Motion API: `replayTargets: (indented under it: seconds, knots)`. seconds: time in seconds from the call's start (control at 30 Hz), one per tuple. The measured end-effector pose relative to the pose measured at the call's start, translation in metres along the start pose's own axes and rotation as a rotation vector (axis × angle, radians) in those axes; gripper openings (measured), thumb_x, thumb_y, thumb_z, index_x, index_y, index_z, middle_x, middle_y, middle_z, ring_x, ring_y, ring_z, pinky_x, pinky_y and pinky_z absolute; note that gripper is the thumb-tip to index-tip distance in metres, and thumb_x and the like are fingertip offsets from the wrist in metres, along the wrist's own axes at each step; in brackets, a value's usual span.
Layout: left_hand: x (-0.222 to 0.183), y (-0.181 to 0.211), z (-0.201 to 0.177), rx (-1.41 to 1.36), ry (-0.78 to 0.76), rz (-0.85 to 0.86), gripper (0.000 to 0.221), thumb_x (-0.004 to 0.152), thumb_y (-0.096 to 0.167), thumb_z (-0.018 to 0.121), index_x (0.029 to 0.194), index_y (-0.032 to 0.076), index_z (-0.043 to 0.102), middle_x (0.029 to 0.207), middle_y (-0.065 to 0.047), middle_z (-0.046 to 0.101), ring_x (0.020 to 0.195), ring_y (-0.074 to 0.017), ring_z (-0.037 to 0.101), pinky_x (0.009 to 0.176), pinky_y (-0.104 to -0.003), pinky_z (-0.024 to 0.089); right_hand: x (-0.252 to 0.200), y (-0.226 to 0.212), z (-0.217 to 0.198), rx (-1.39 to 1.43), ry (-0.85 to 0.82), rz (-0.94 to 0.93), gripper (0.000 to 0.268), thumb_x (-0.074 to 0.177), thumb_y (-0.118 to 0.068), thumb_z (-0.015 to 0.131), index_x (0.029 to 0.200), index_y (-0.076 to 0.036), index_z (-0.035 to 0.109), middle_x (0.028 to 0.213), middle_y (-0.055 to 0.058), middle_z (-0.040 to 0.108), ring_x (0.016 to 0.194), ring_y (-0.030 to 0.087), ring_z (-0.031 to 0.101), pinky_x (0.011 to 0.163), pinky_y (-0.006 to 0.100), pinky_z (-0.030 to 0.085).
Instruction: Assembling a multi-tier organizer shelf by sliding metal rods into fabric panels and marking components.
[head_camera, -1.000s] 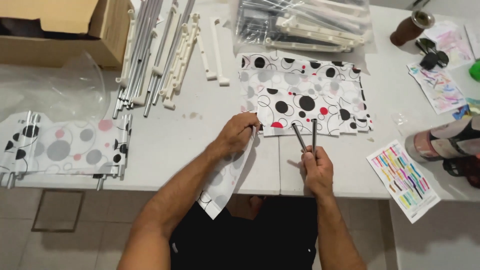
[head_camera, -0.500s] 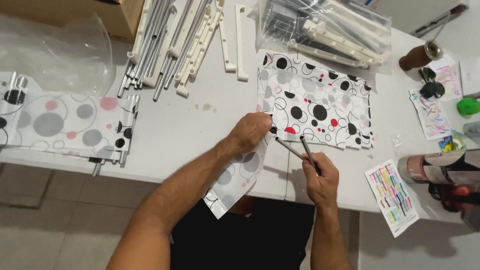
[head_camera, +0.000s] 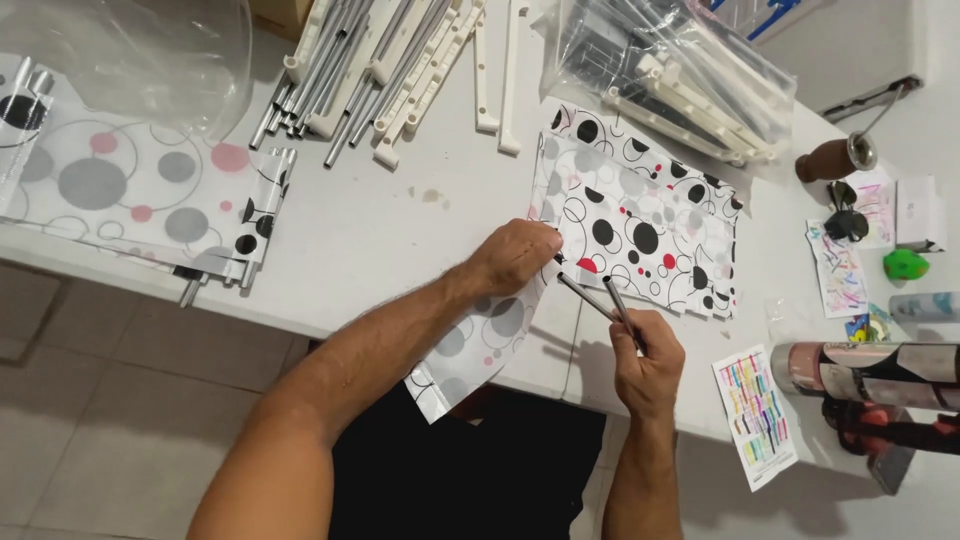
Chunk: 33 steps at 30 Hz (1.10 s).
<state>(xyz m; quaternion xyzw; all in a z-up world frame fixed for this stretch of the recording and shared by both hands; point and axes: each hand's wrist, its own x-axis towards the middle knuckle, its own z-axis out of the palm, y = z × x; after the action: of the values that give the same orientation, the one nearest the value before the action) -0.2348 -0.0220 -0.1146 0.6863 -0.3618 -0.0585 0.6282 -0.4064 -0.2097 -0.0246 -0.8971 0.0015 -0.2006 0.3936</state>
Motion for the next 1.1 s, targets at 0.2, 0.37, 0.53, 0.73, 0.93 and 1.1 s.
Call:
replayTargets:
  seconds: [0.2,0.37,0.53,0.73,0.93,1.1]
  knots:
    - [0.0,-0.003,0.005,0.012,-0.008,-0.017,0.043,0.097,0.035,0.029,0.065,0.015,0.05,0.055,-0.007,0.045,0.05,-0.022,0.044,0.05,-0.036,0.04,-0.001,0.003,-0.002,-0.051,0.002,-0.014,0.006,0.098,-0.013,0.073,0.098,-0.008,0.077,0.073,0.007,0.058,0.06,0.015,0.051,0.055,0.03,0.046]
    - [0.001,-0.005,0.004,0.005,-0.015,-0.001,0.045,0.099,0.035,0.031,0.068,0.012,0.054,0.059,-0.012,0.05,0.054,-0.0273,0.051,0.054,-0.04,0.046,0.001,0.006,-0.005,-0.107,0.007,-0.03,0.004,0.097,-0.012,0.074,0.096,-0.009,0.076,0.074,0.008,0.06,0.059,0.018,0.052,0.053,0.031,0.046]
    - [0.0,0.004,0.001,-0.029,-0.009,-0.008,0.045,0.101,0.036,0.032,0.07,0.011,0.054,0.061,-0.011,0.053,0.057,-0.0263,0.053,0.056,-0.041,0.045,0.006,0.005,-0.012,-0.158,0.002,-0.06,0.004,0.095,-0.006,0.075,0.093,-0.009,0.077,0.076,0.009,0.063,0.062,0.021,0.056,0.052,0.033,0.046]
    - [-0.001,0.018,-0.004,0.239,-0.03,0.209,0.054,0.108,0.049,0.034,0.076,0.014,0.059,0.063,-0.008,0.057,0.064,-0.0282,0.061,0.069,-0.04,0.051,0.013,0.005,-0.025,-0.228,0.023,-0.068,0.007,0.094,-0.001,0.077,0.094,-0.008,0.078,0.08,0.011,0.065,0.065,0.023,0.06,0.056,0.032,0.05]
    - [-0.002,0.018,0.003,0.579,-0.088,0.374,0.037,0.102,0.049,0.053,0.089,0.018,0.068,0.073,-0.002,0.062,0.076,-0.0201,0.063,0.085,-0.04,0.047,0.015,0.004,-0.035,-0.188,-0.084,0.086,0.01,0.089,-0.005,0.079,0.1,-0.006,0.079,0.072,0.017,0.066,0.056,0.022,0.056,0.052,0.039,0.046]
    - [0.007,0.03,0.017,0.757,-0.064,0.492,0.028,0.09,0.045,0.069,0.088,0.017,0.063,0.08,0.0,0.066,0.082,-0.0191,0.066,0.089,-0.04,0.048,0.018,-0.004,-0.031,0.069,-0.031,0.257,0.015,0.095,-0.002,0.069,0.109,0.002,0.073,0.074,0.017,0.07,0.056,0.015,0.061,0.051,0.029,0.051]
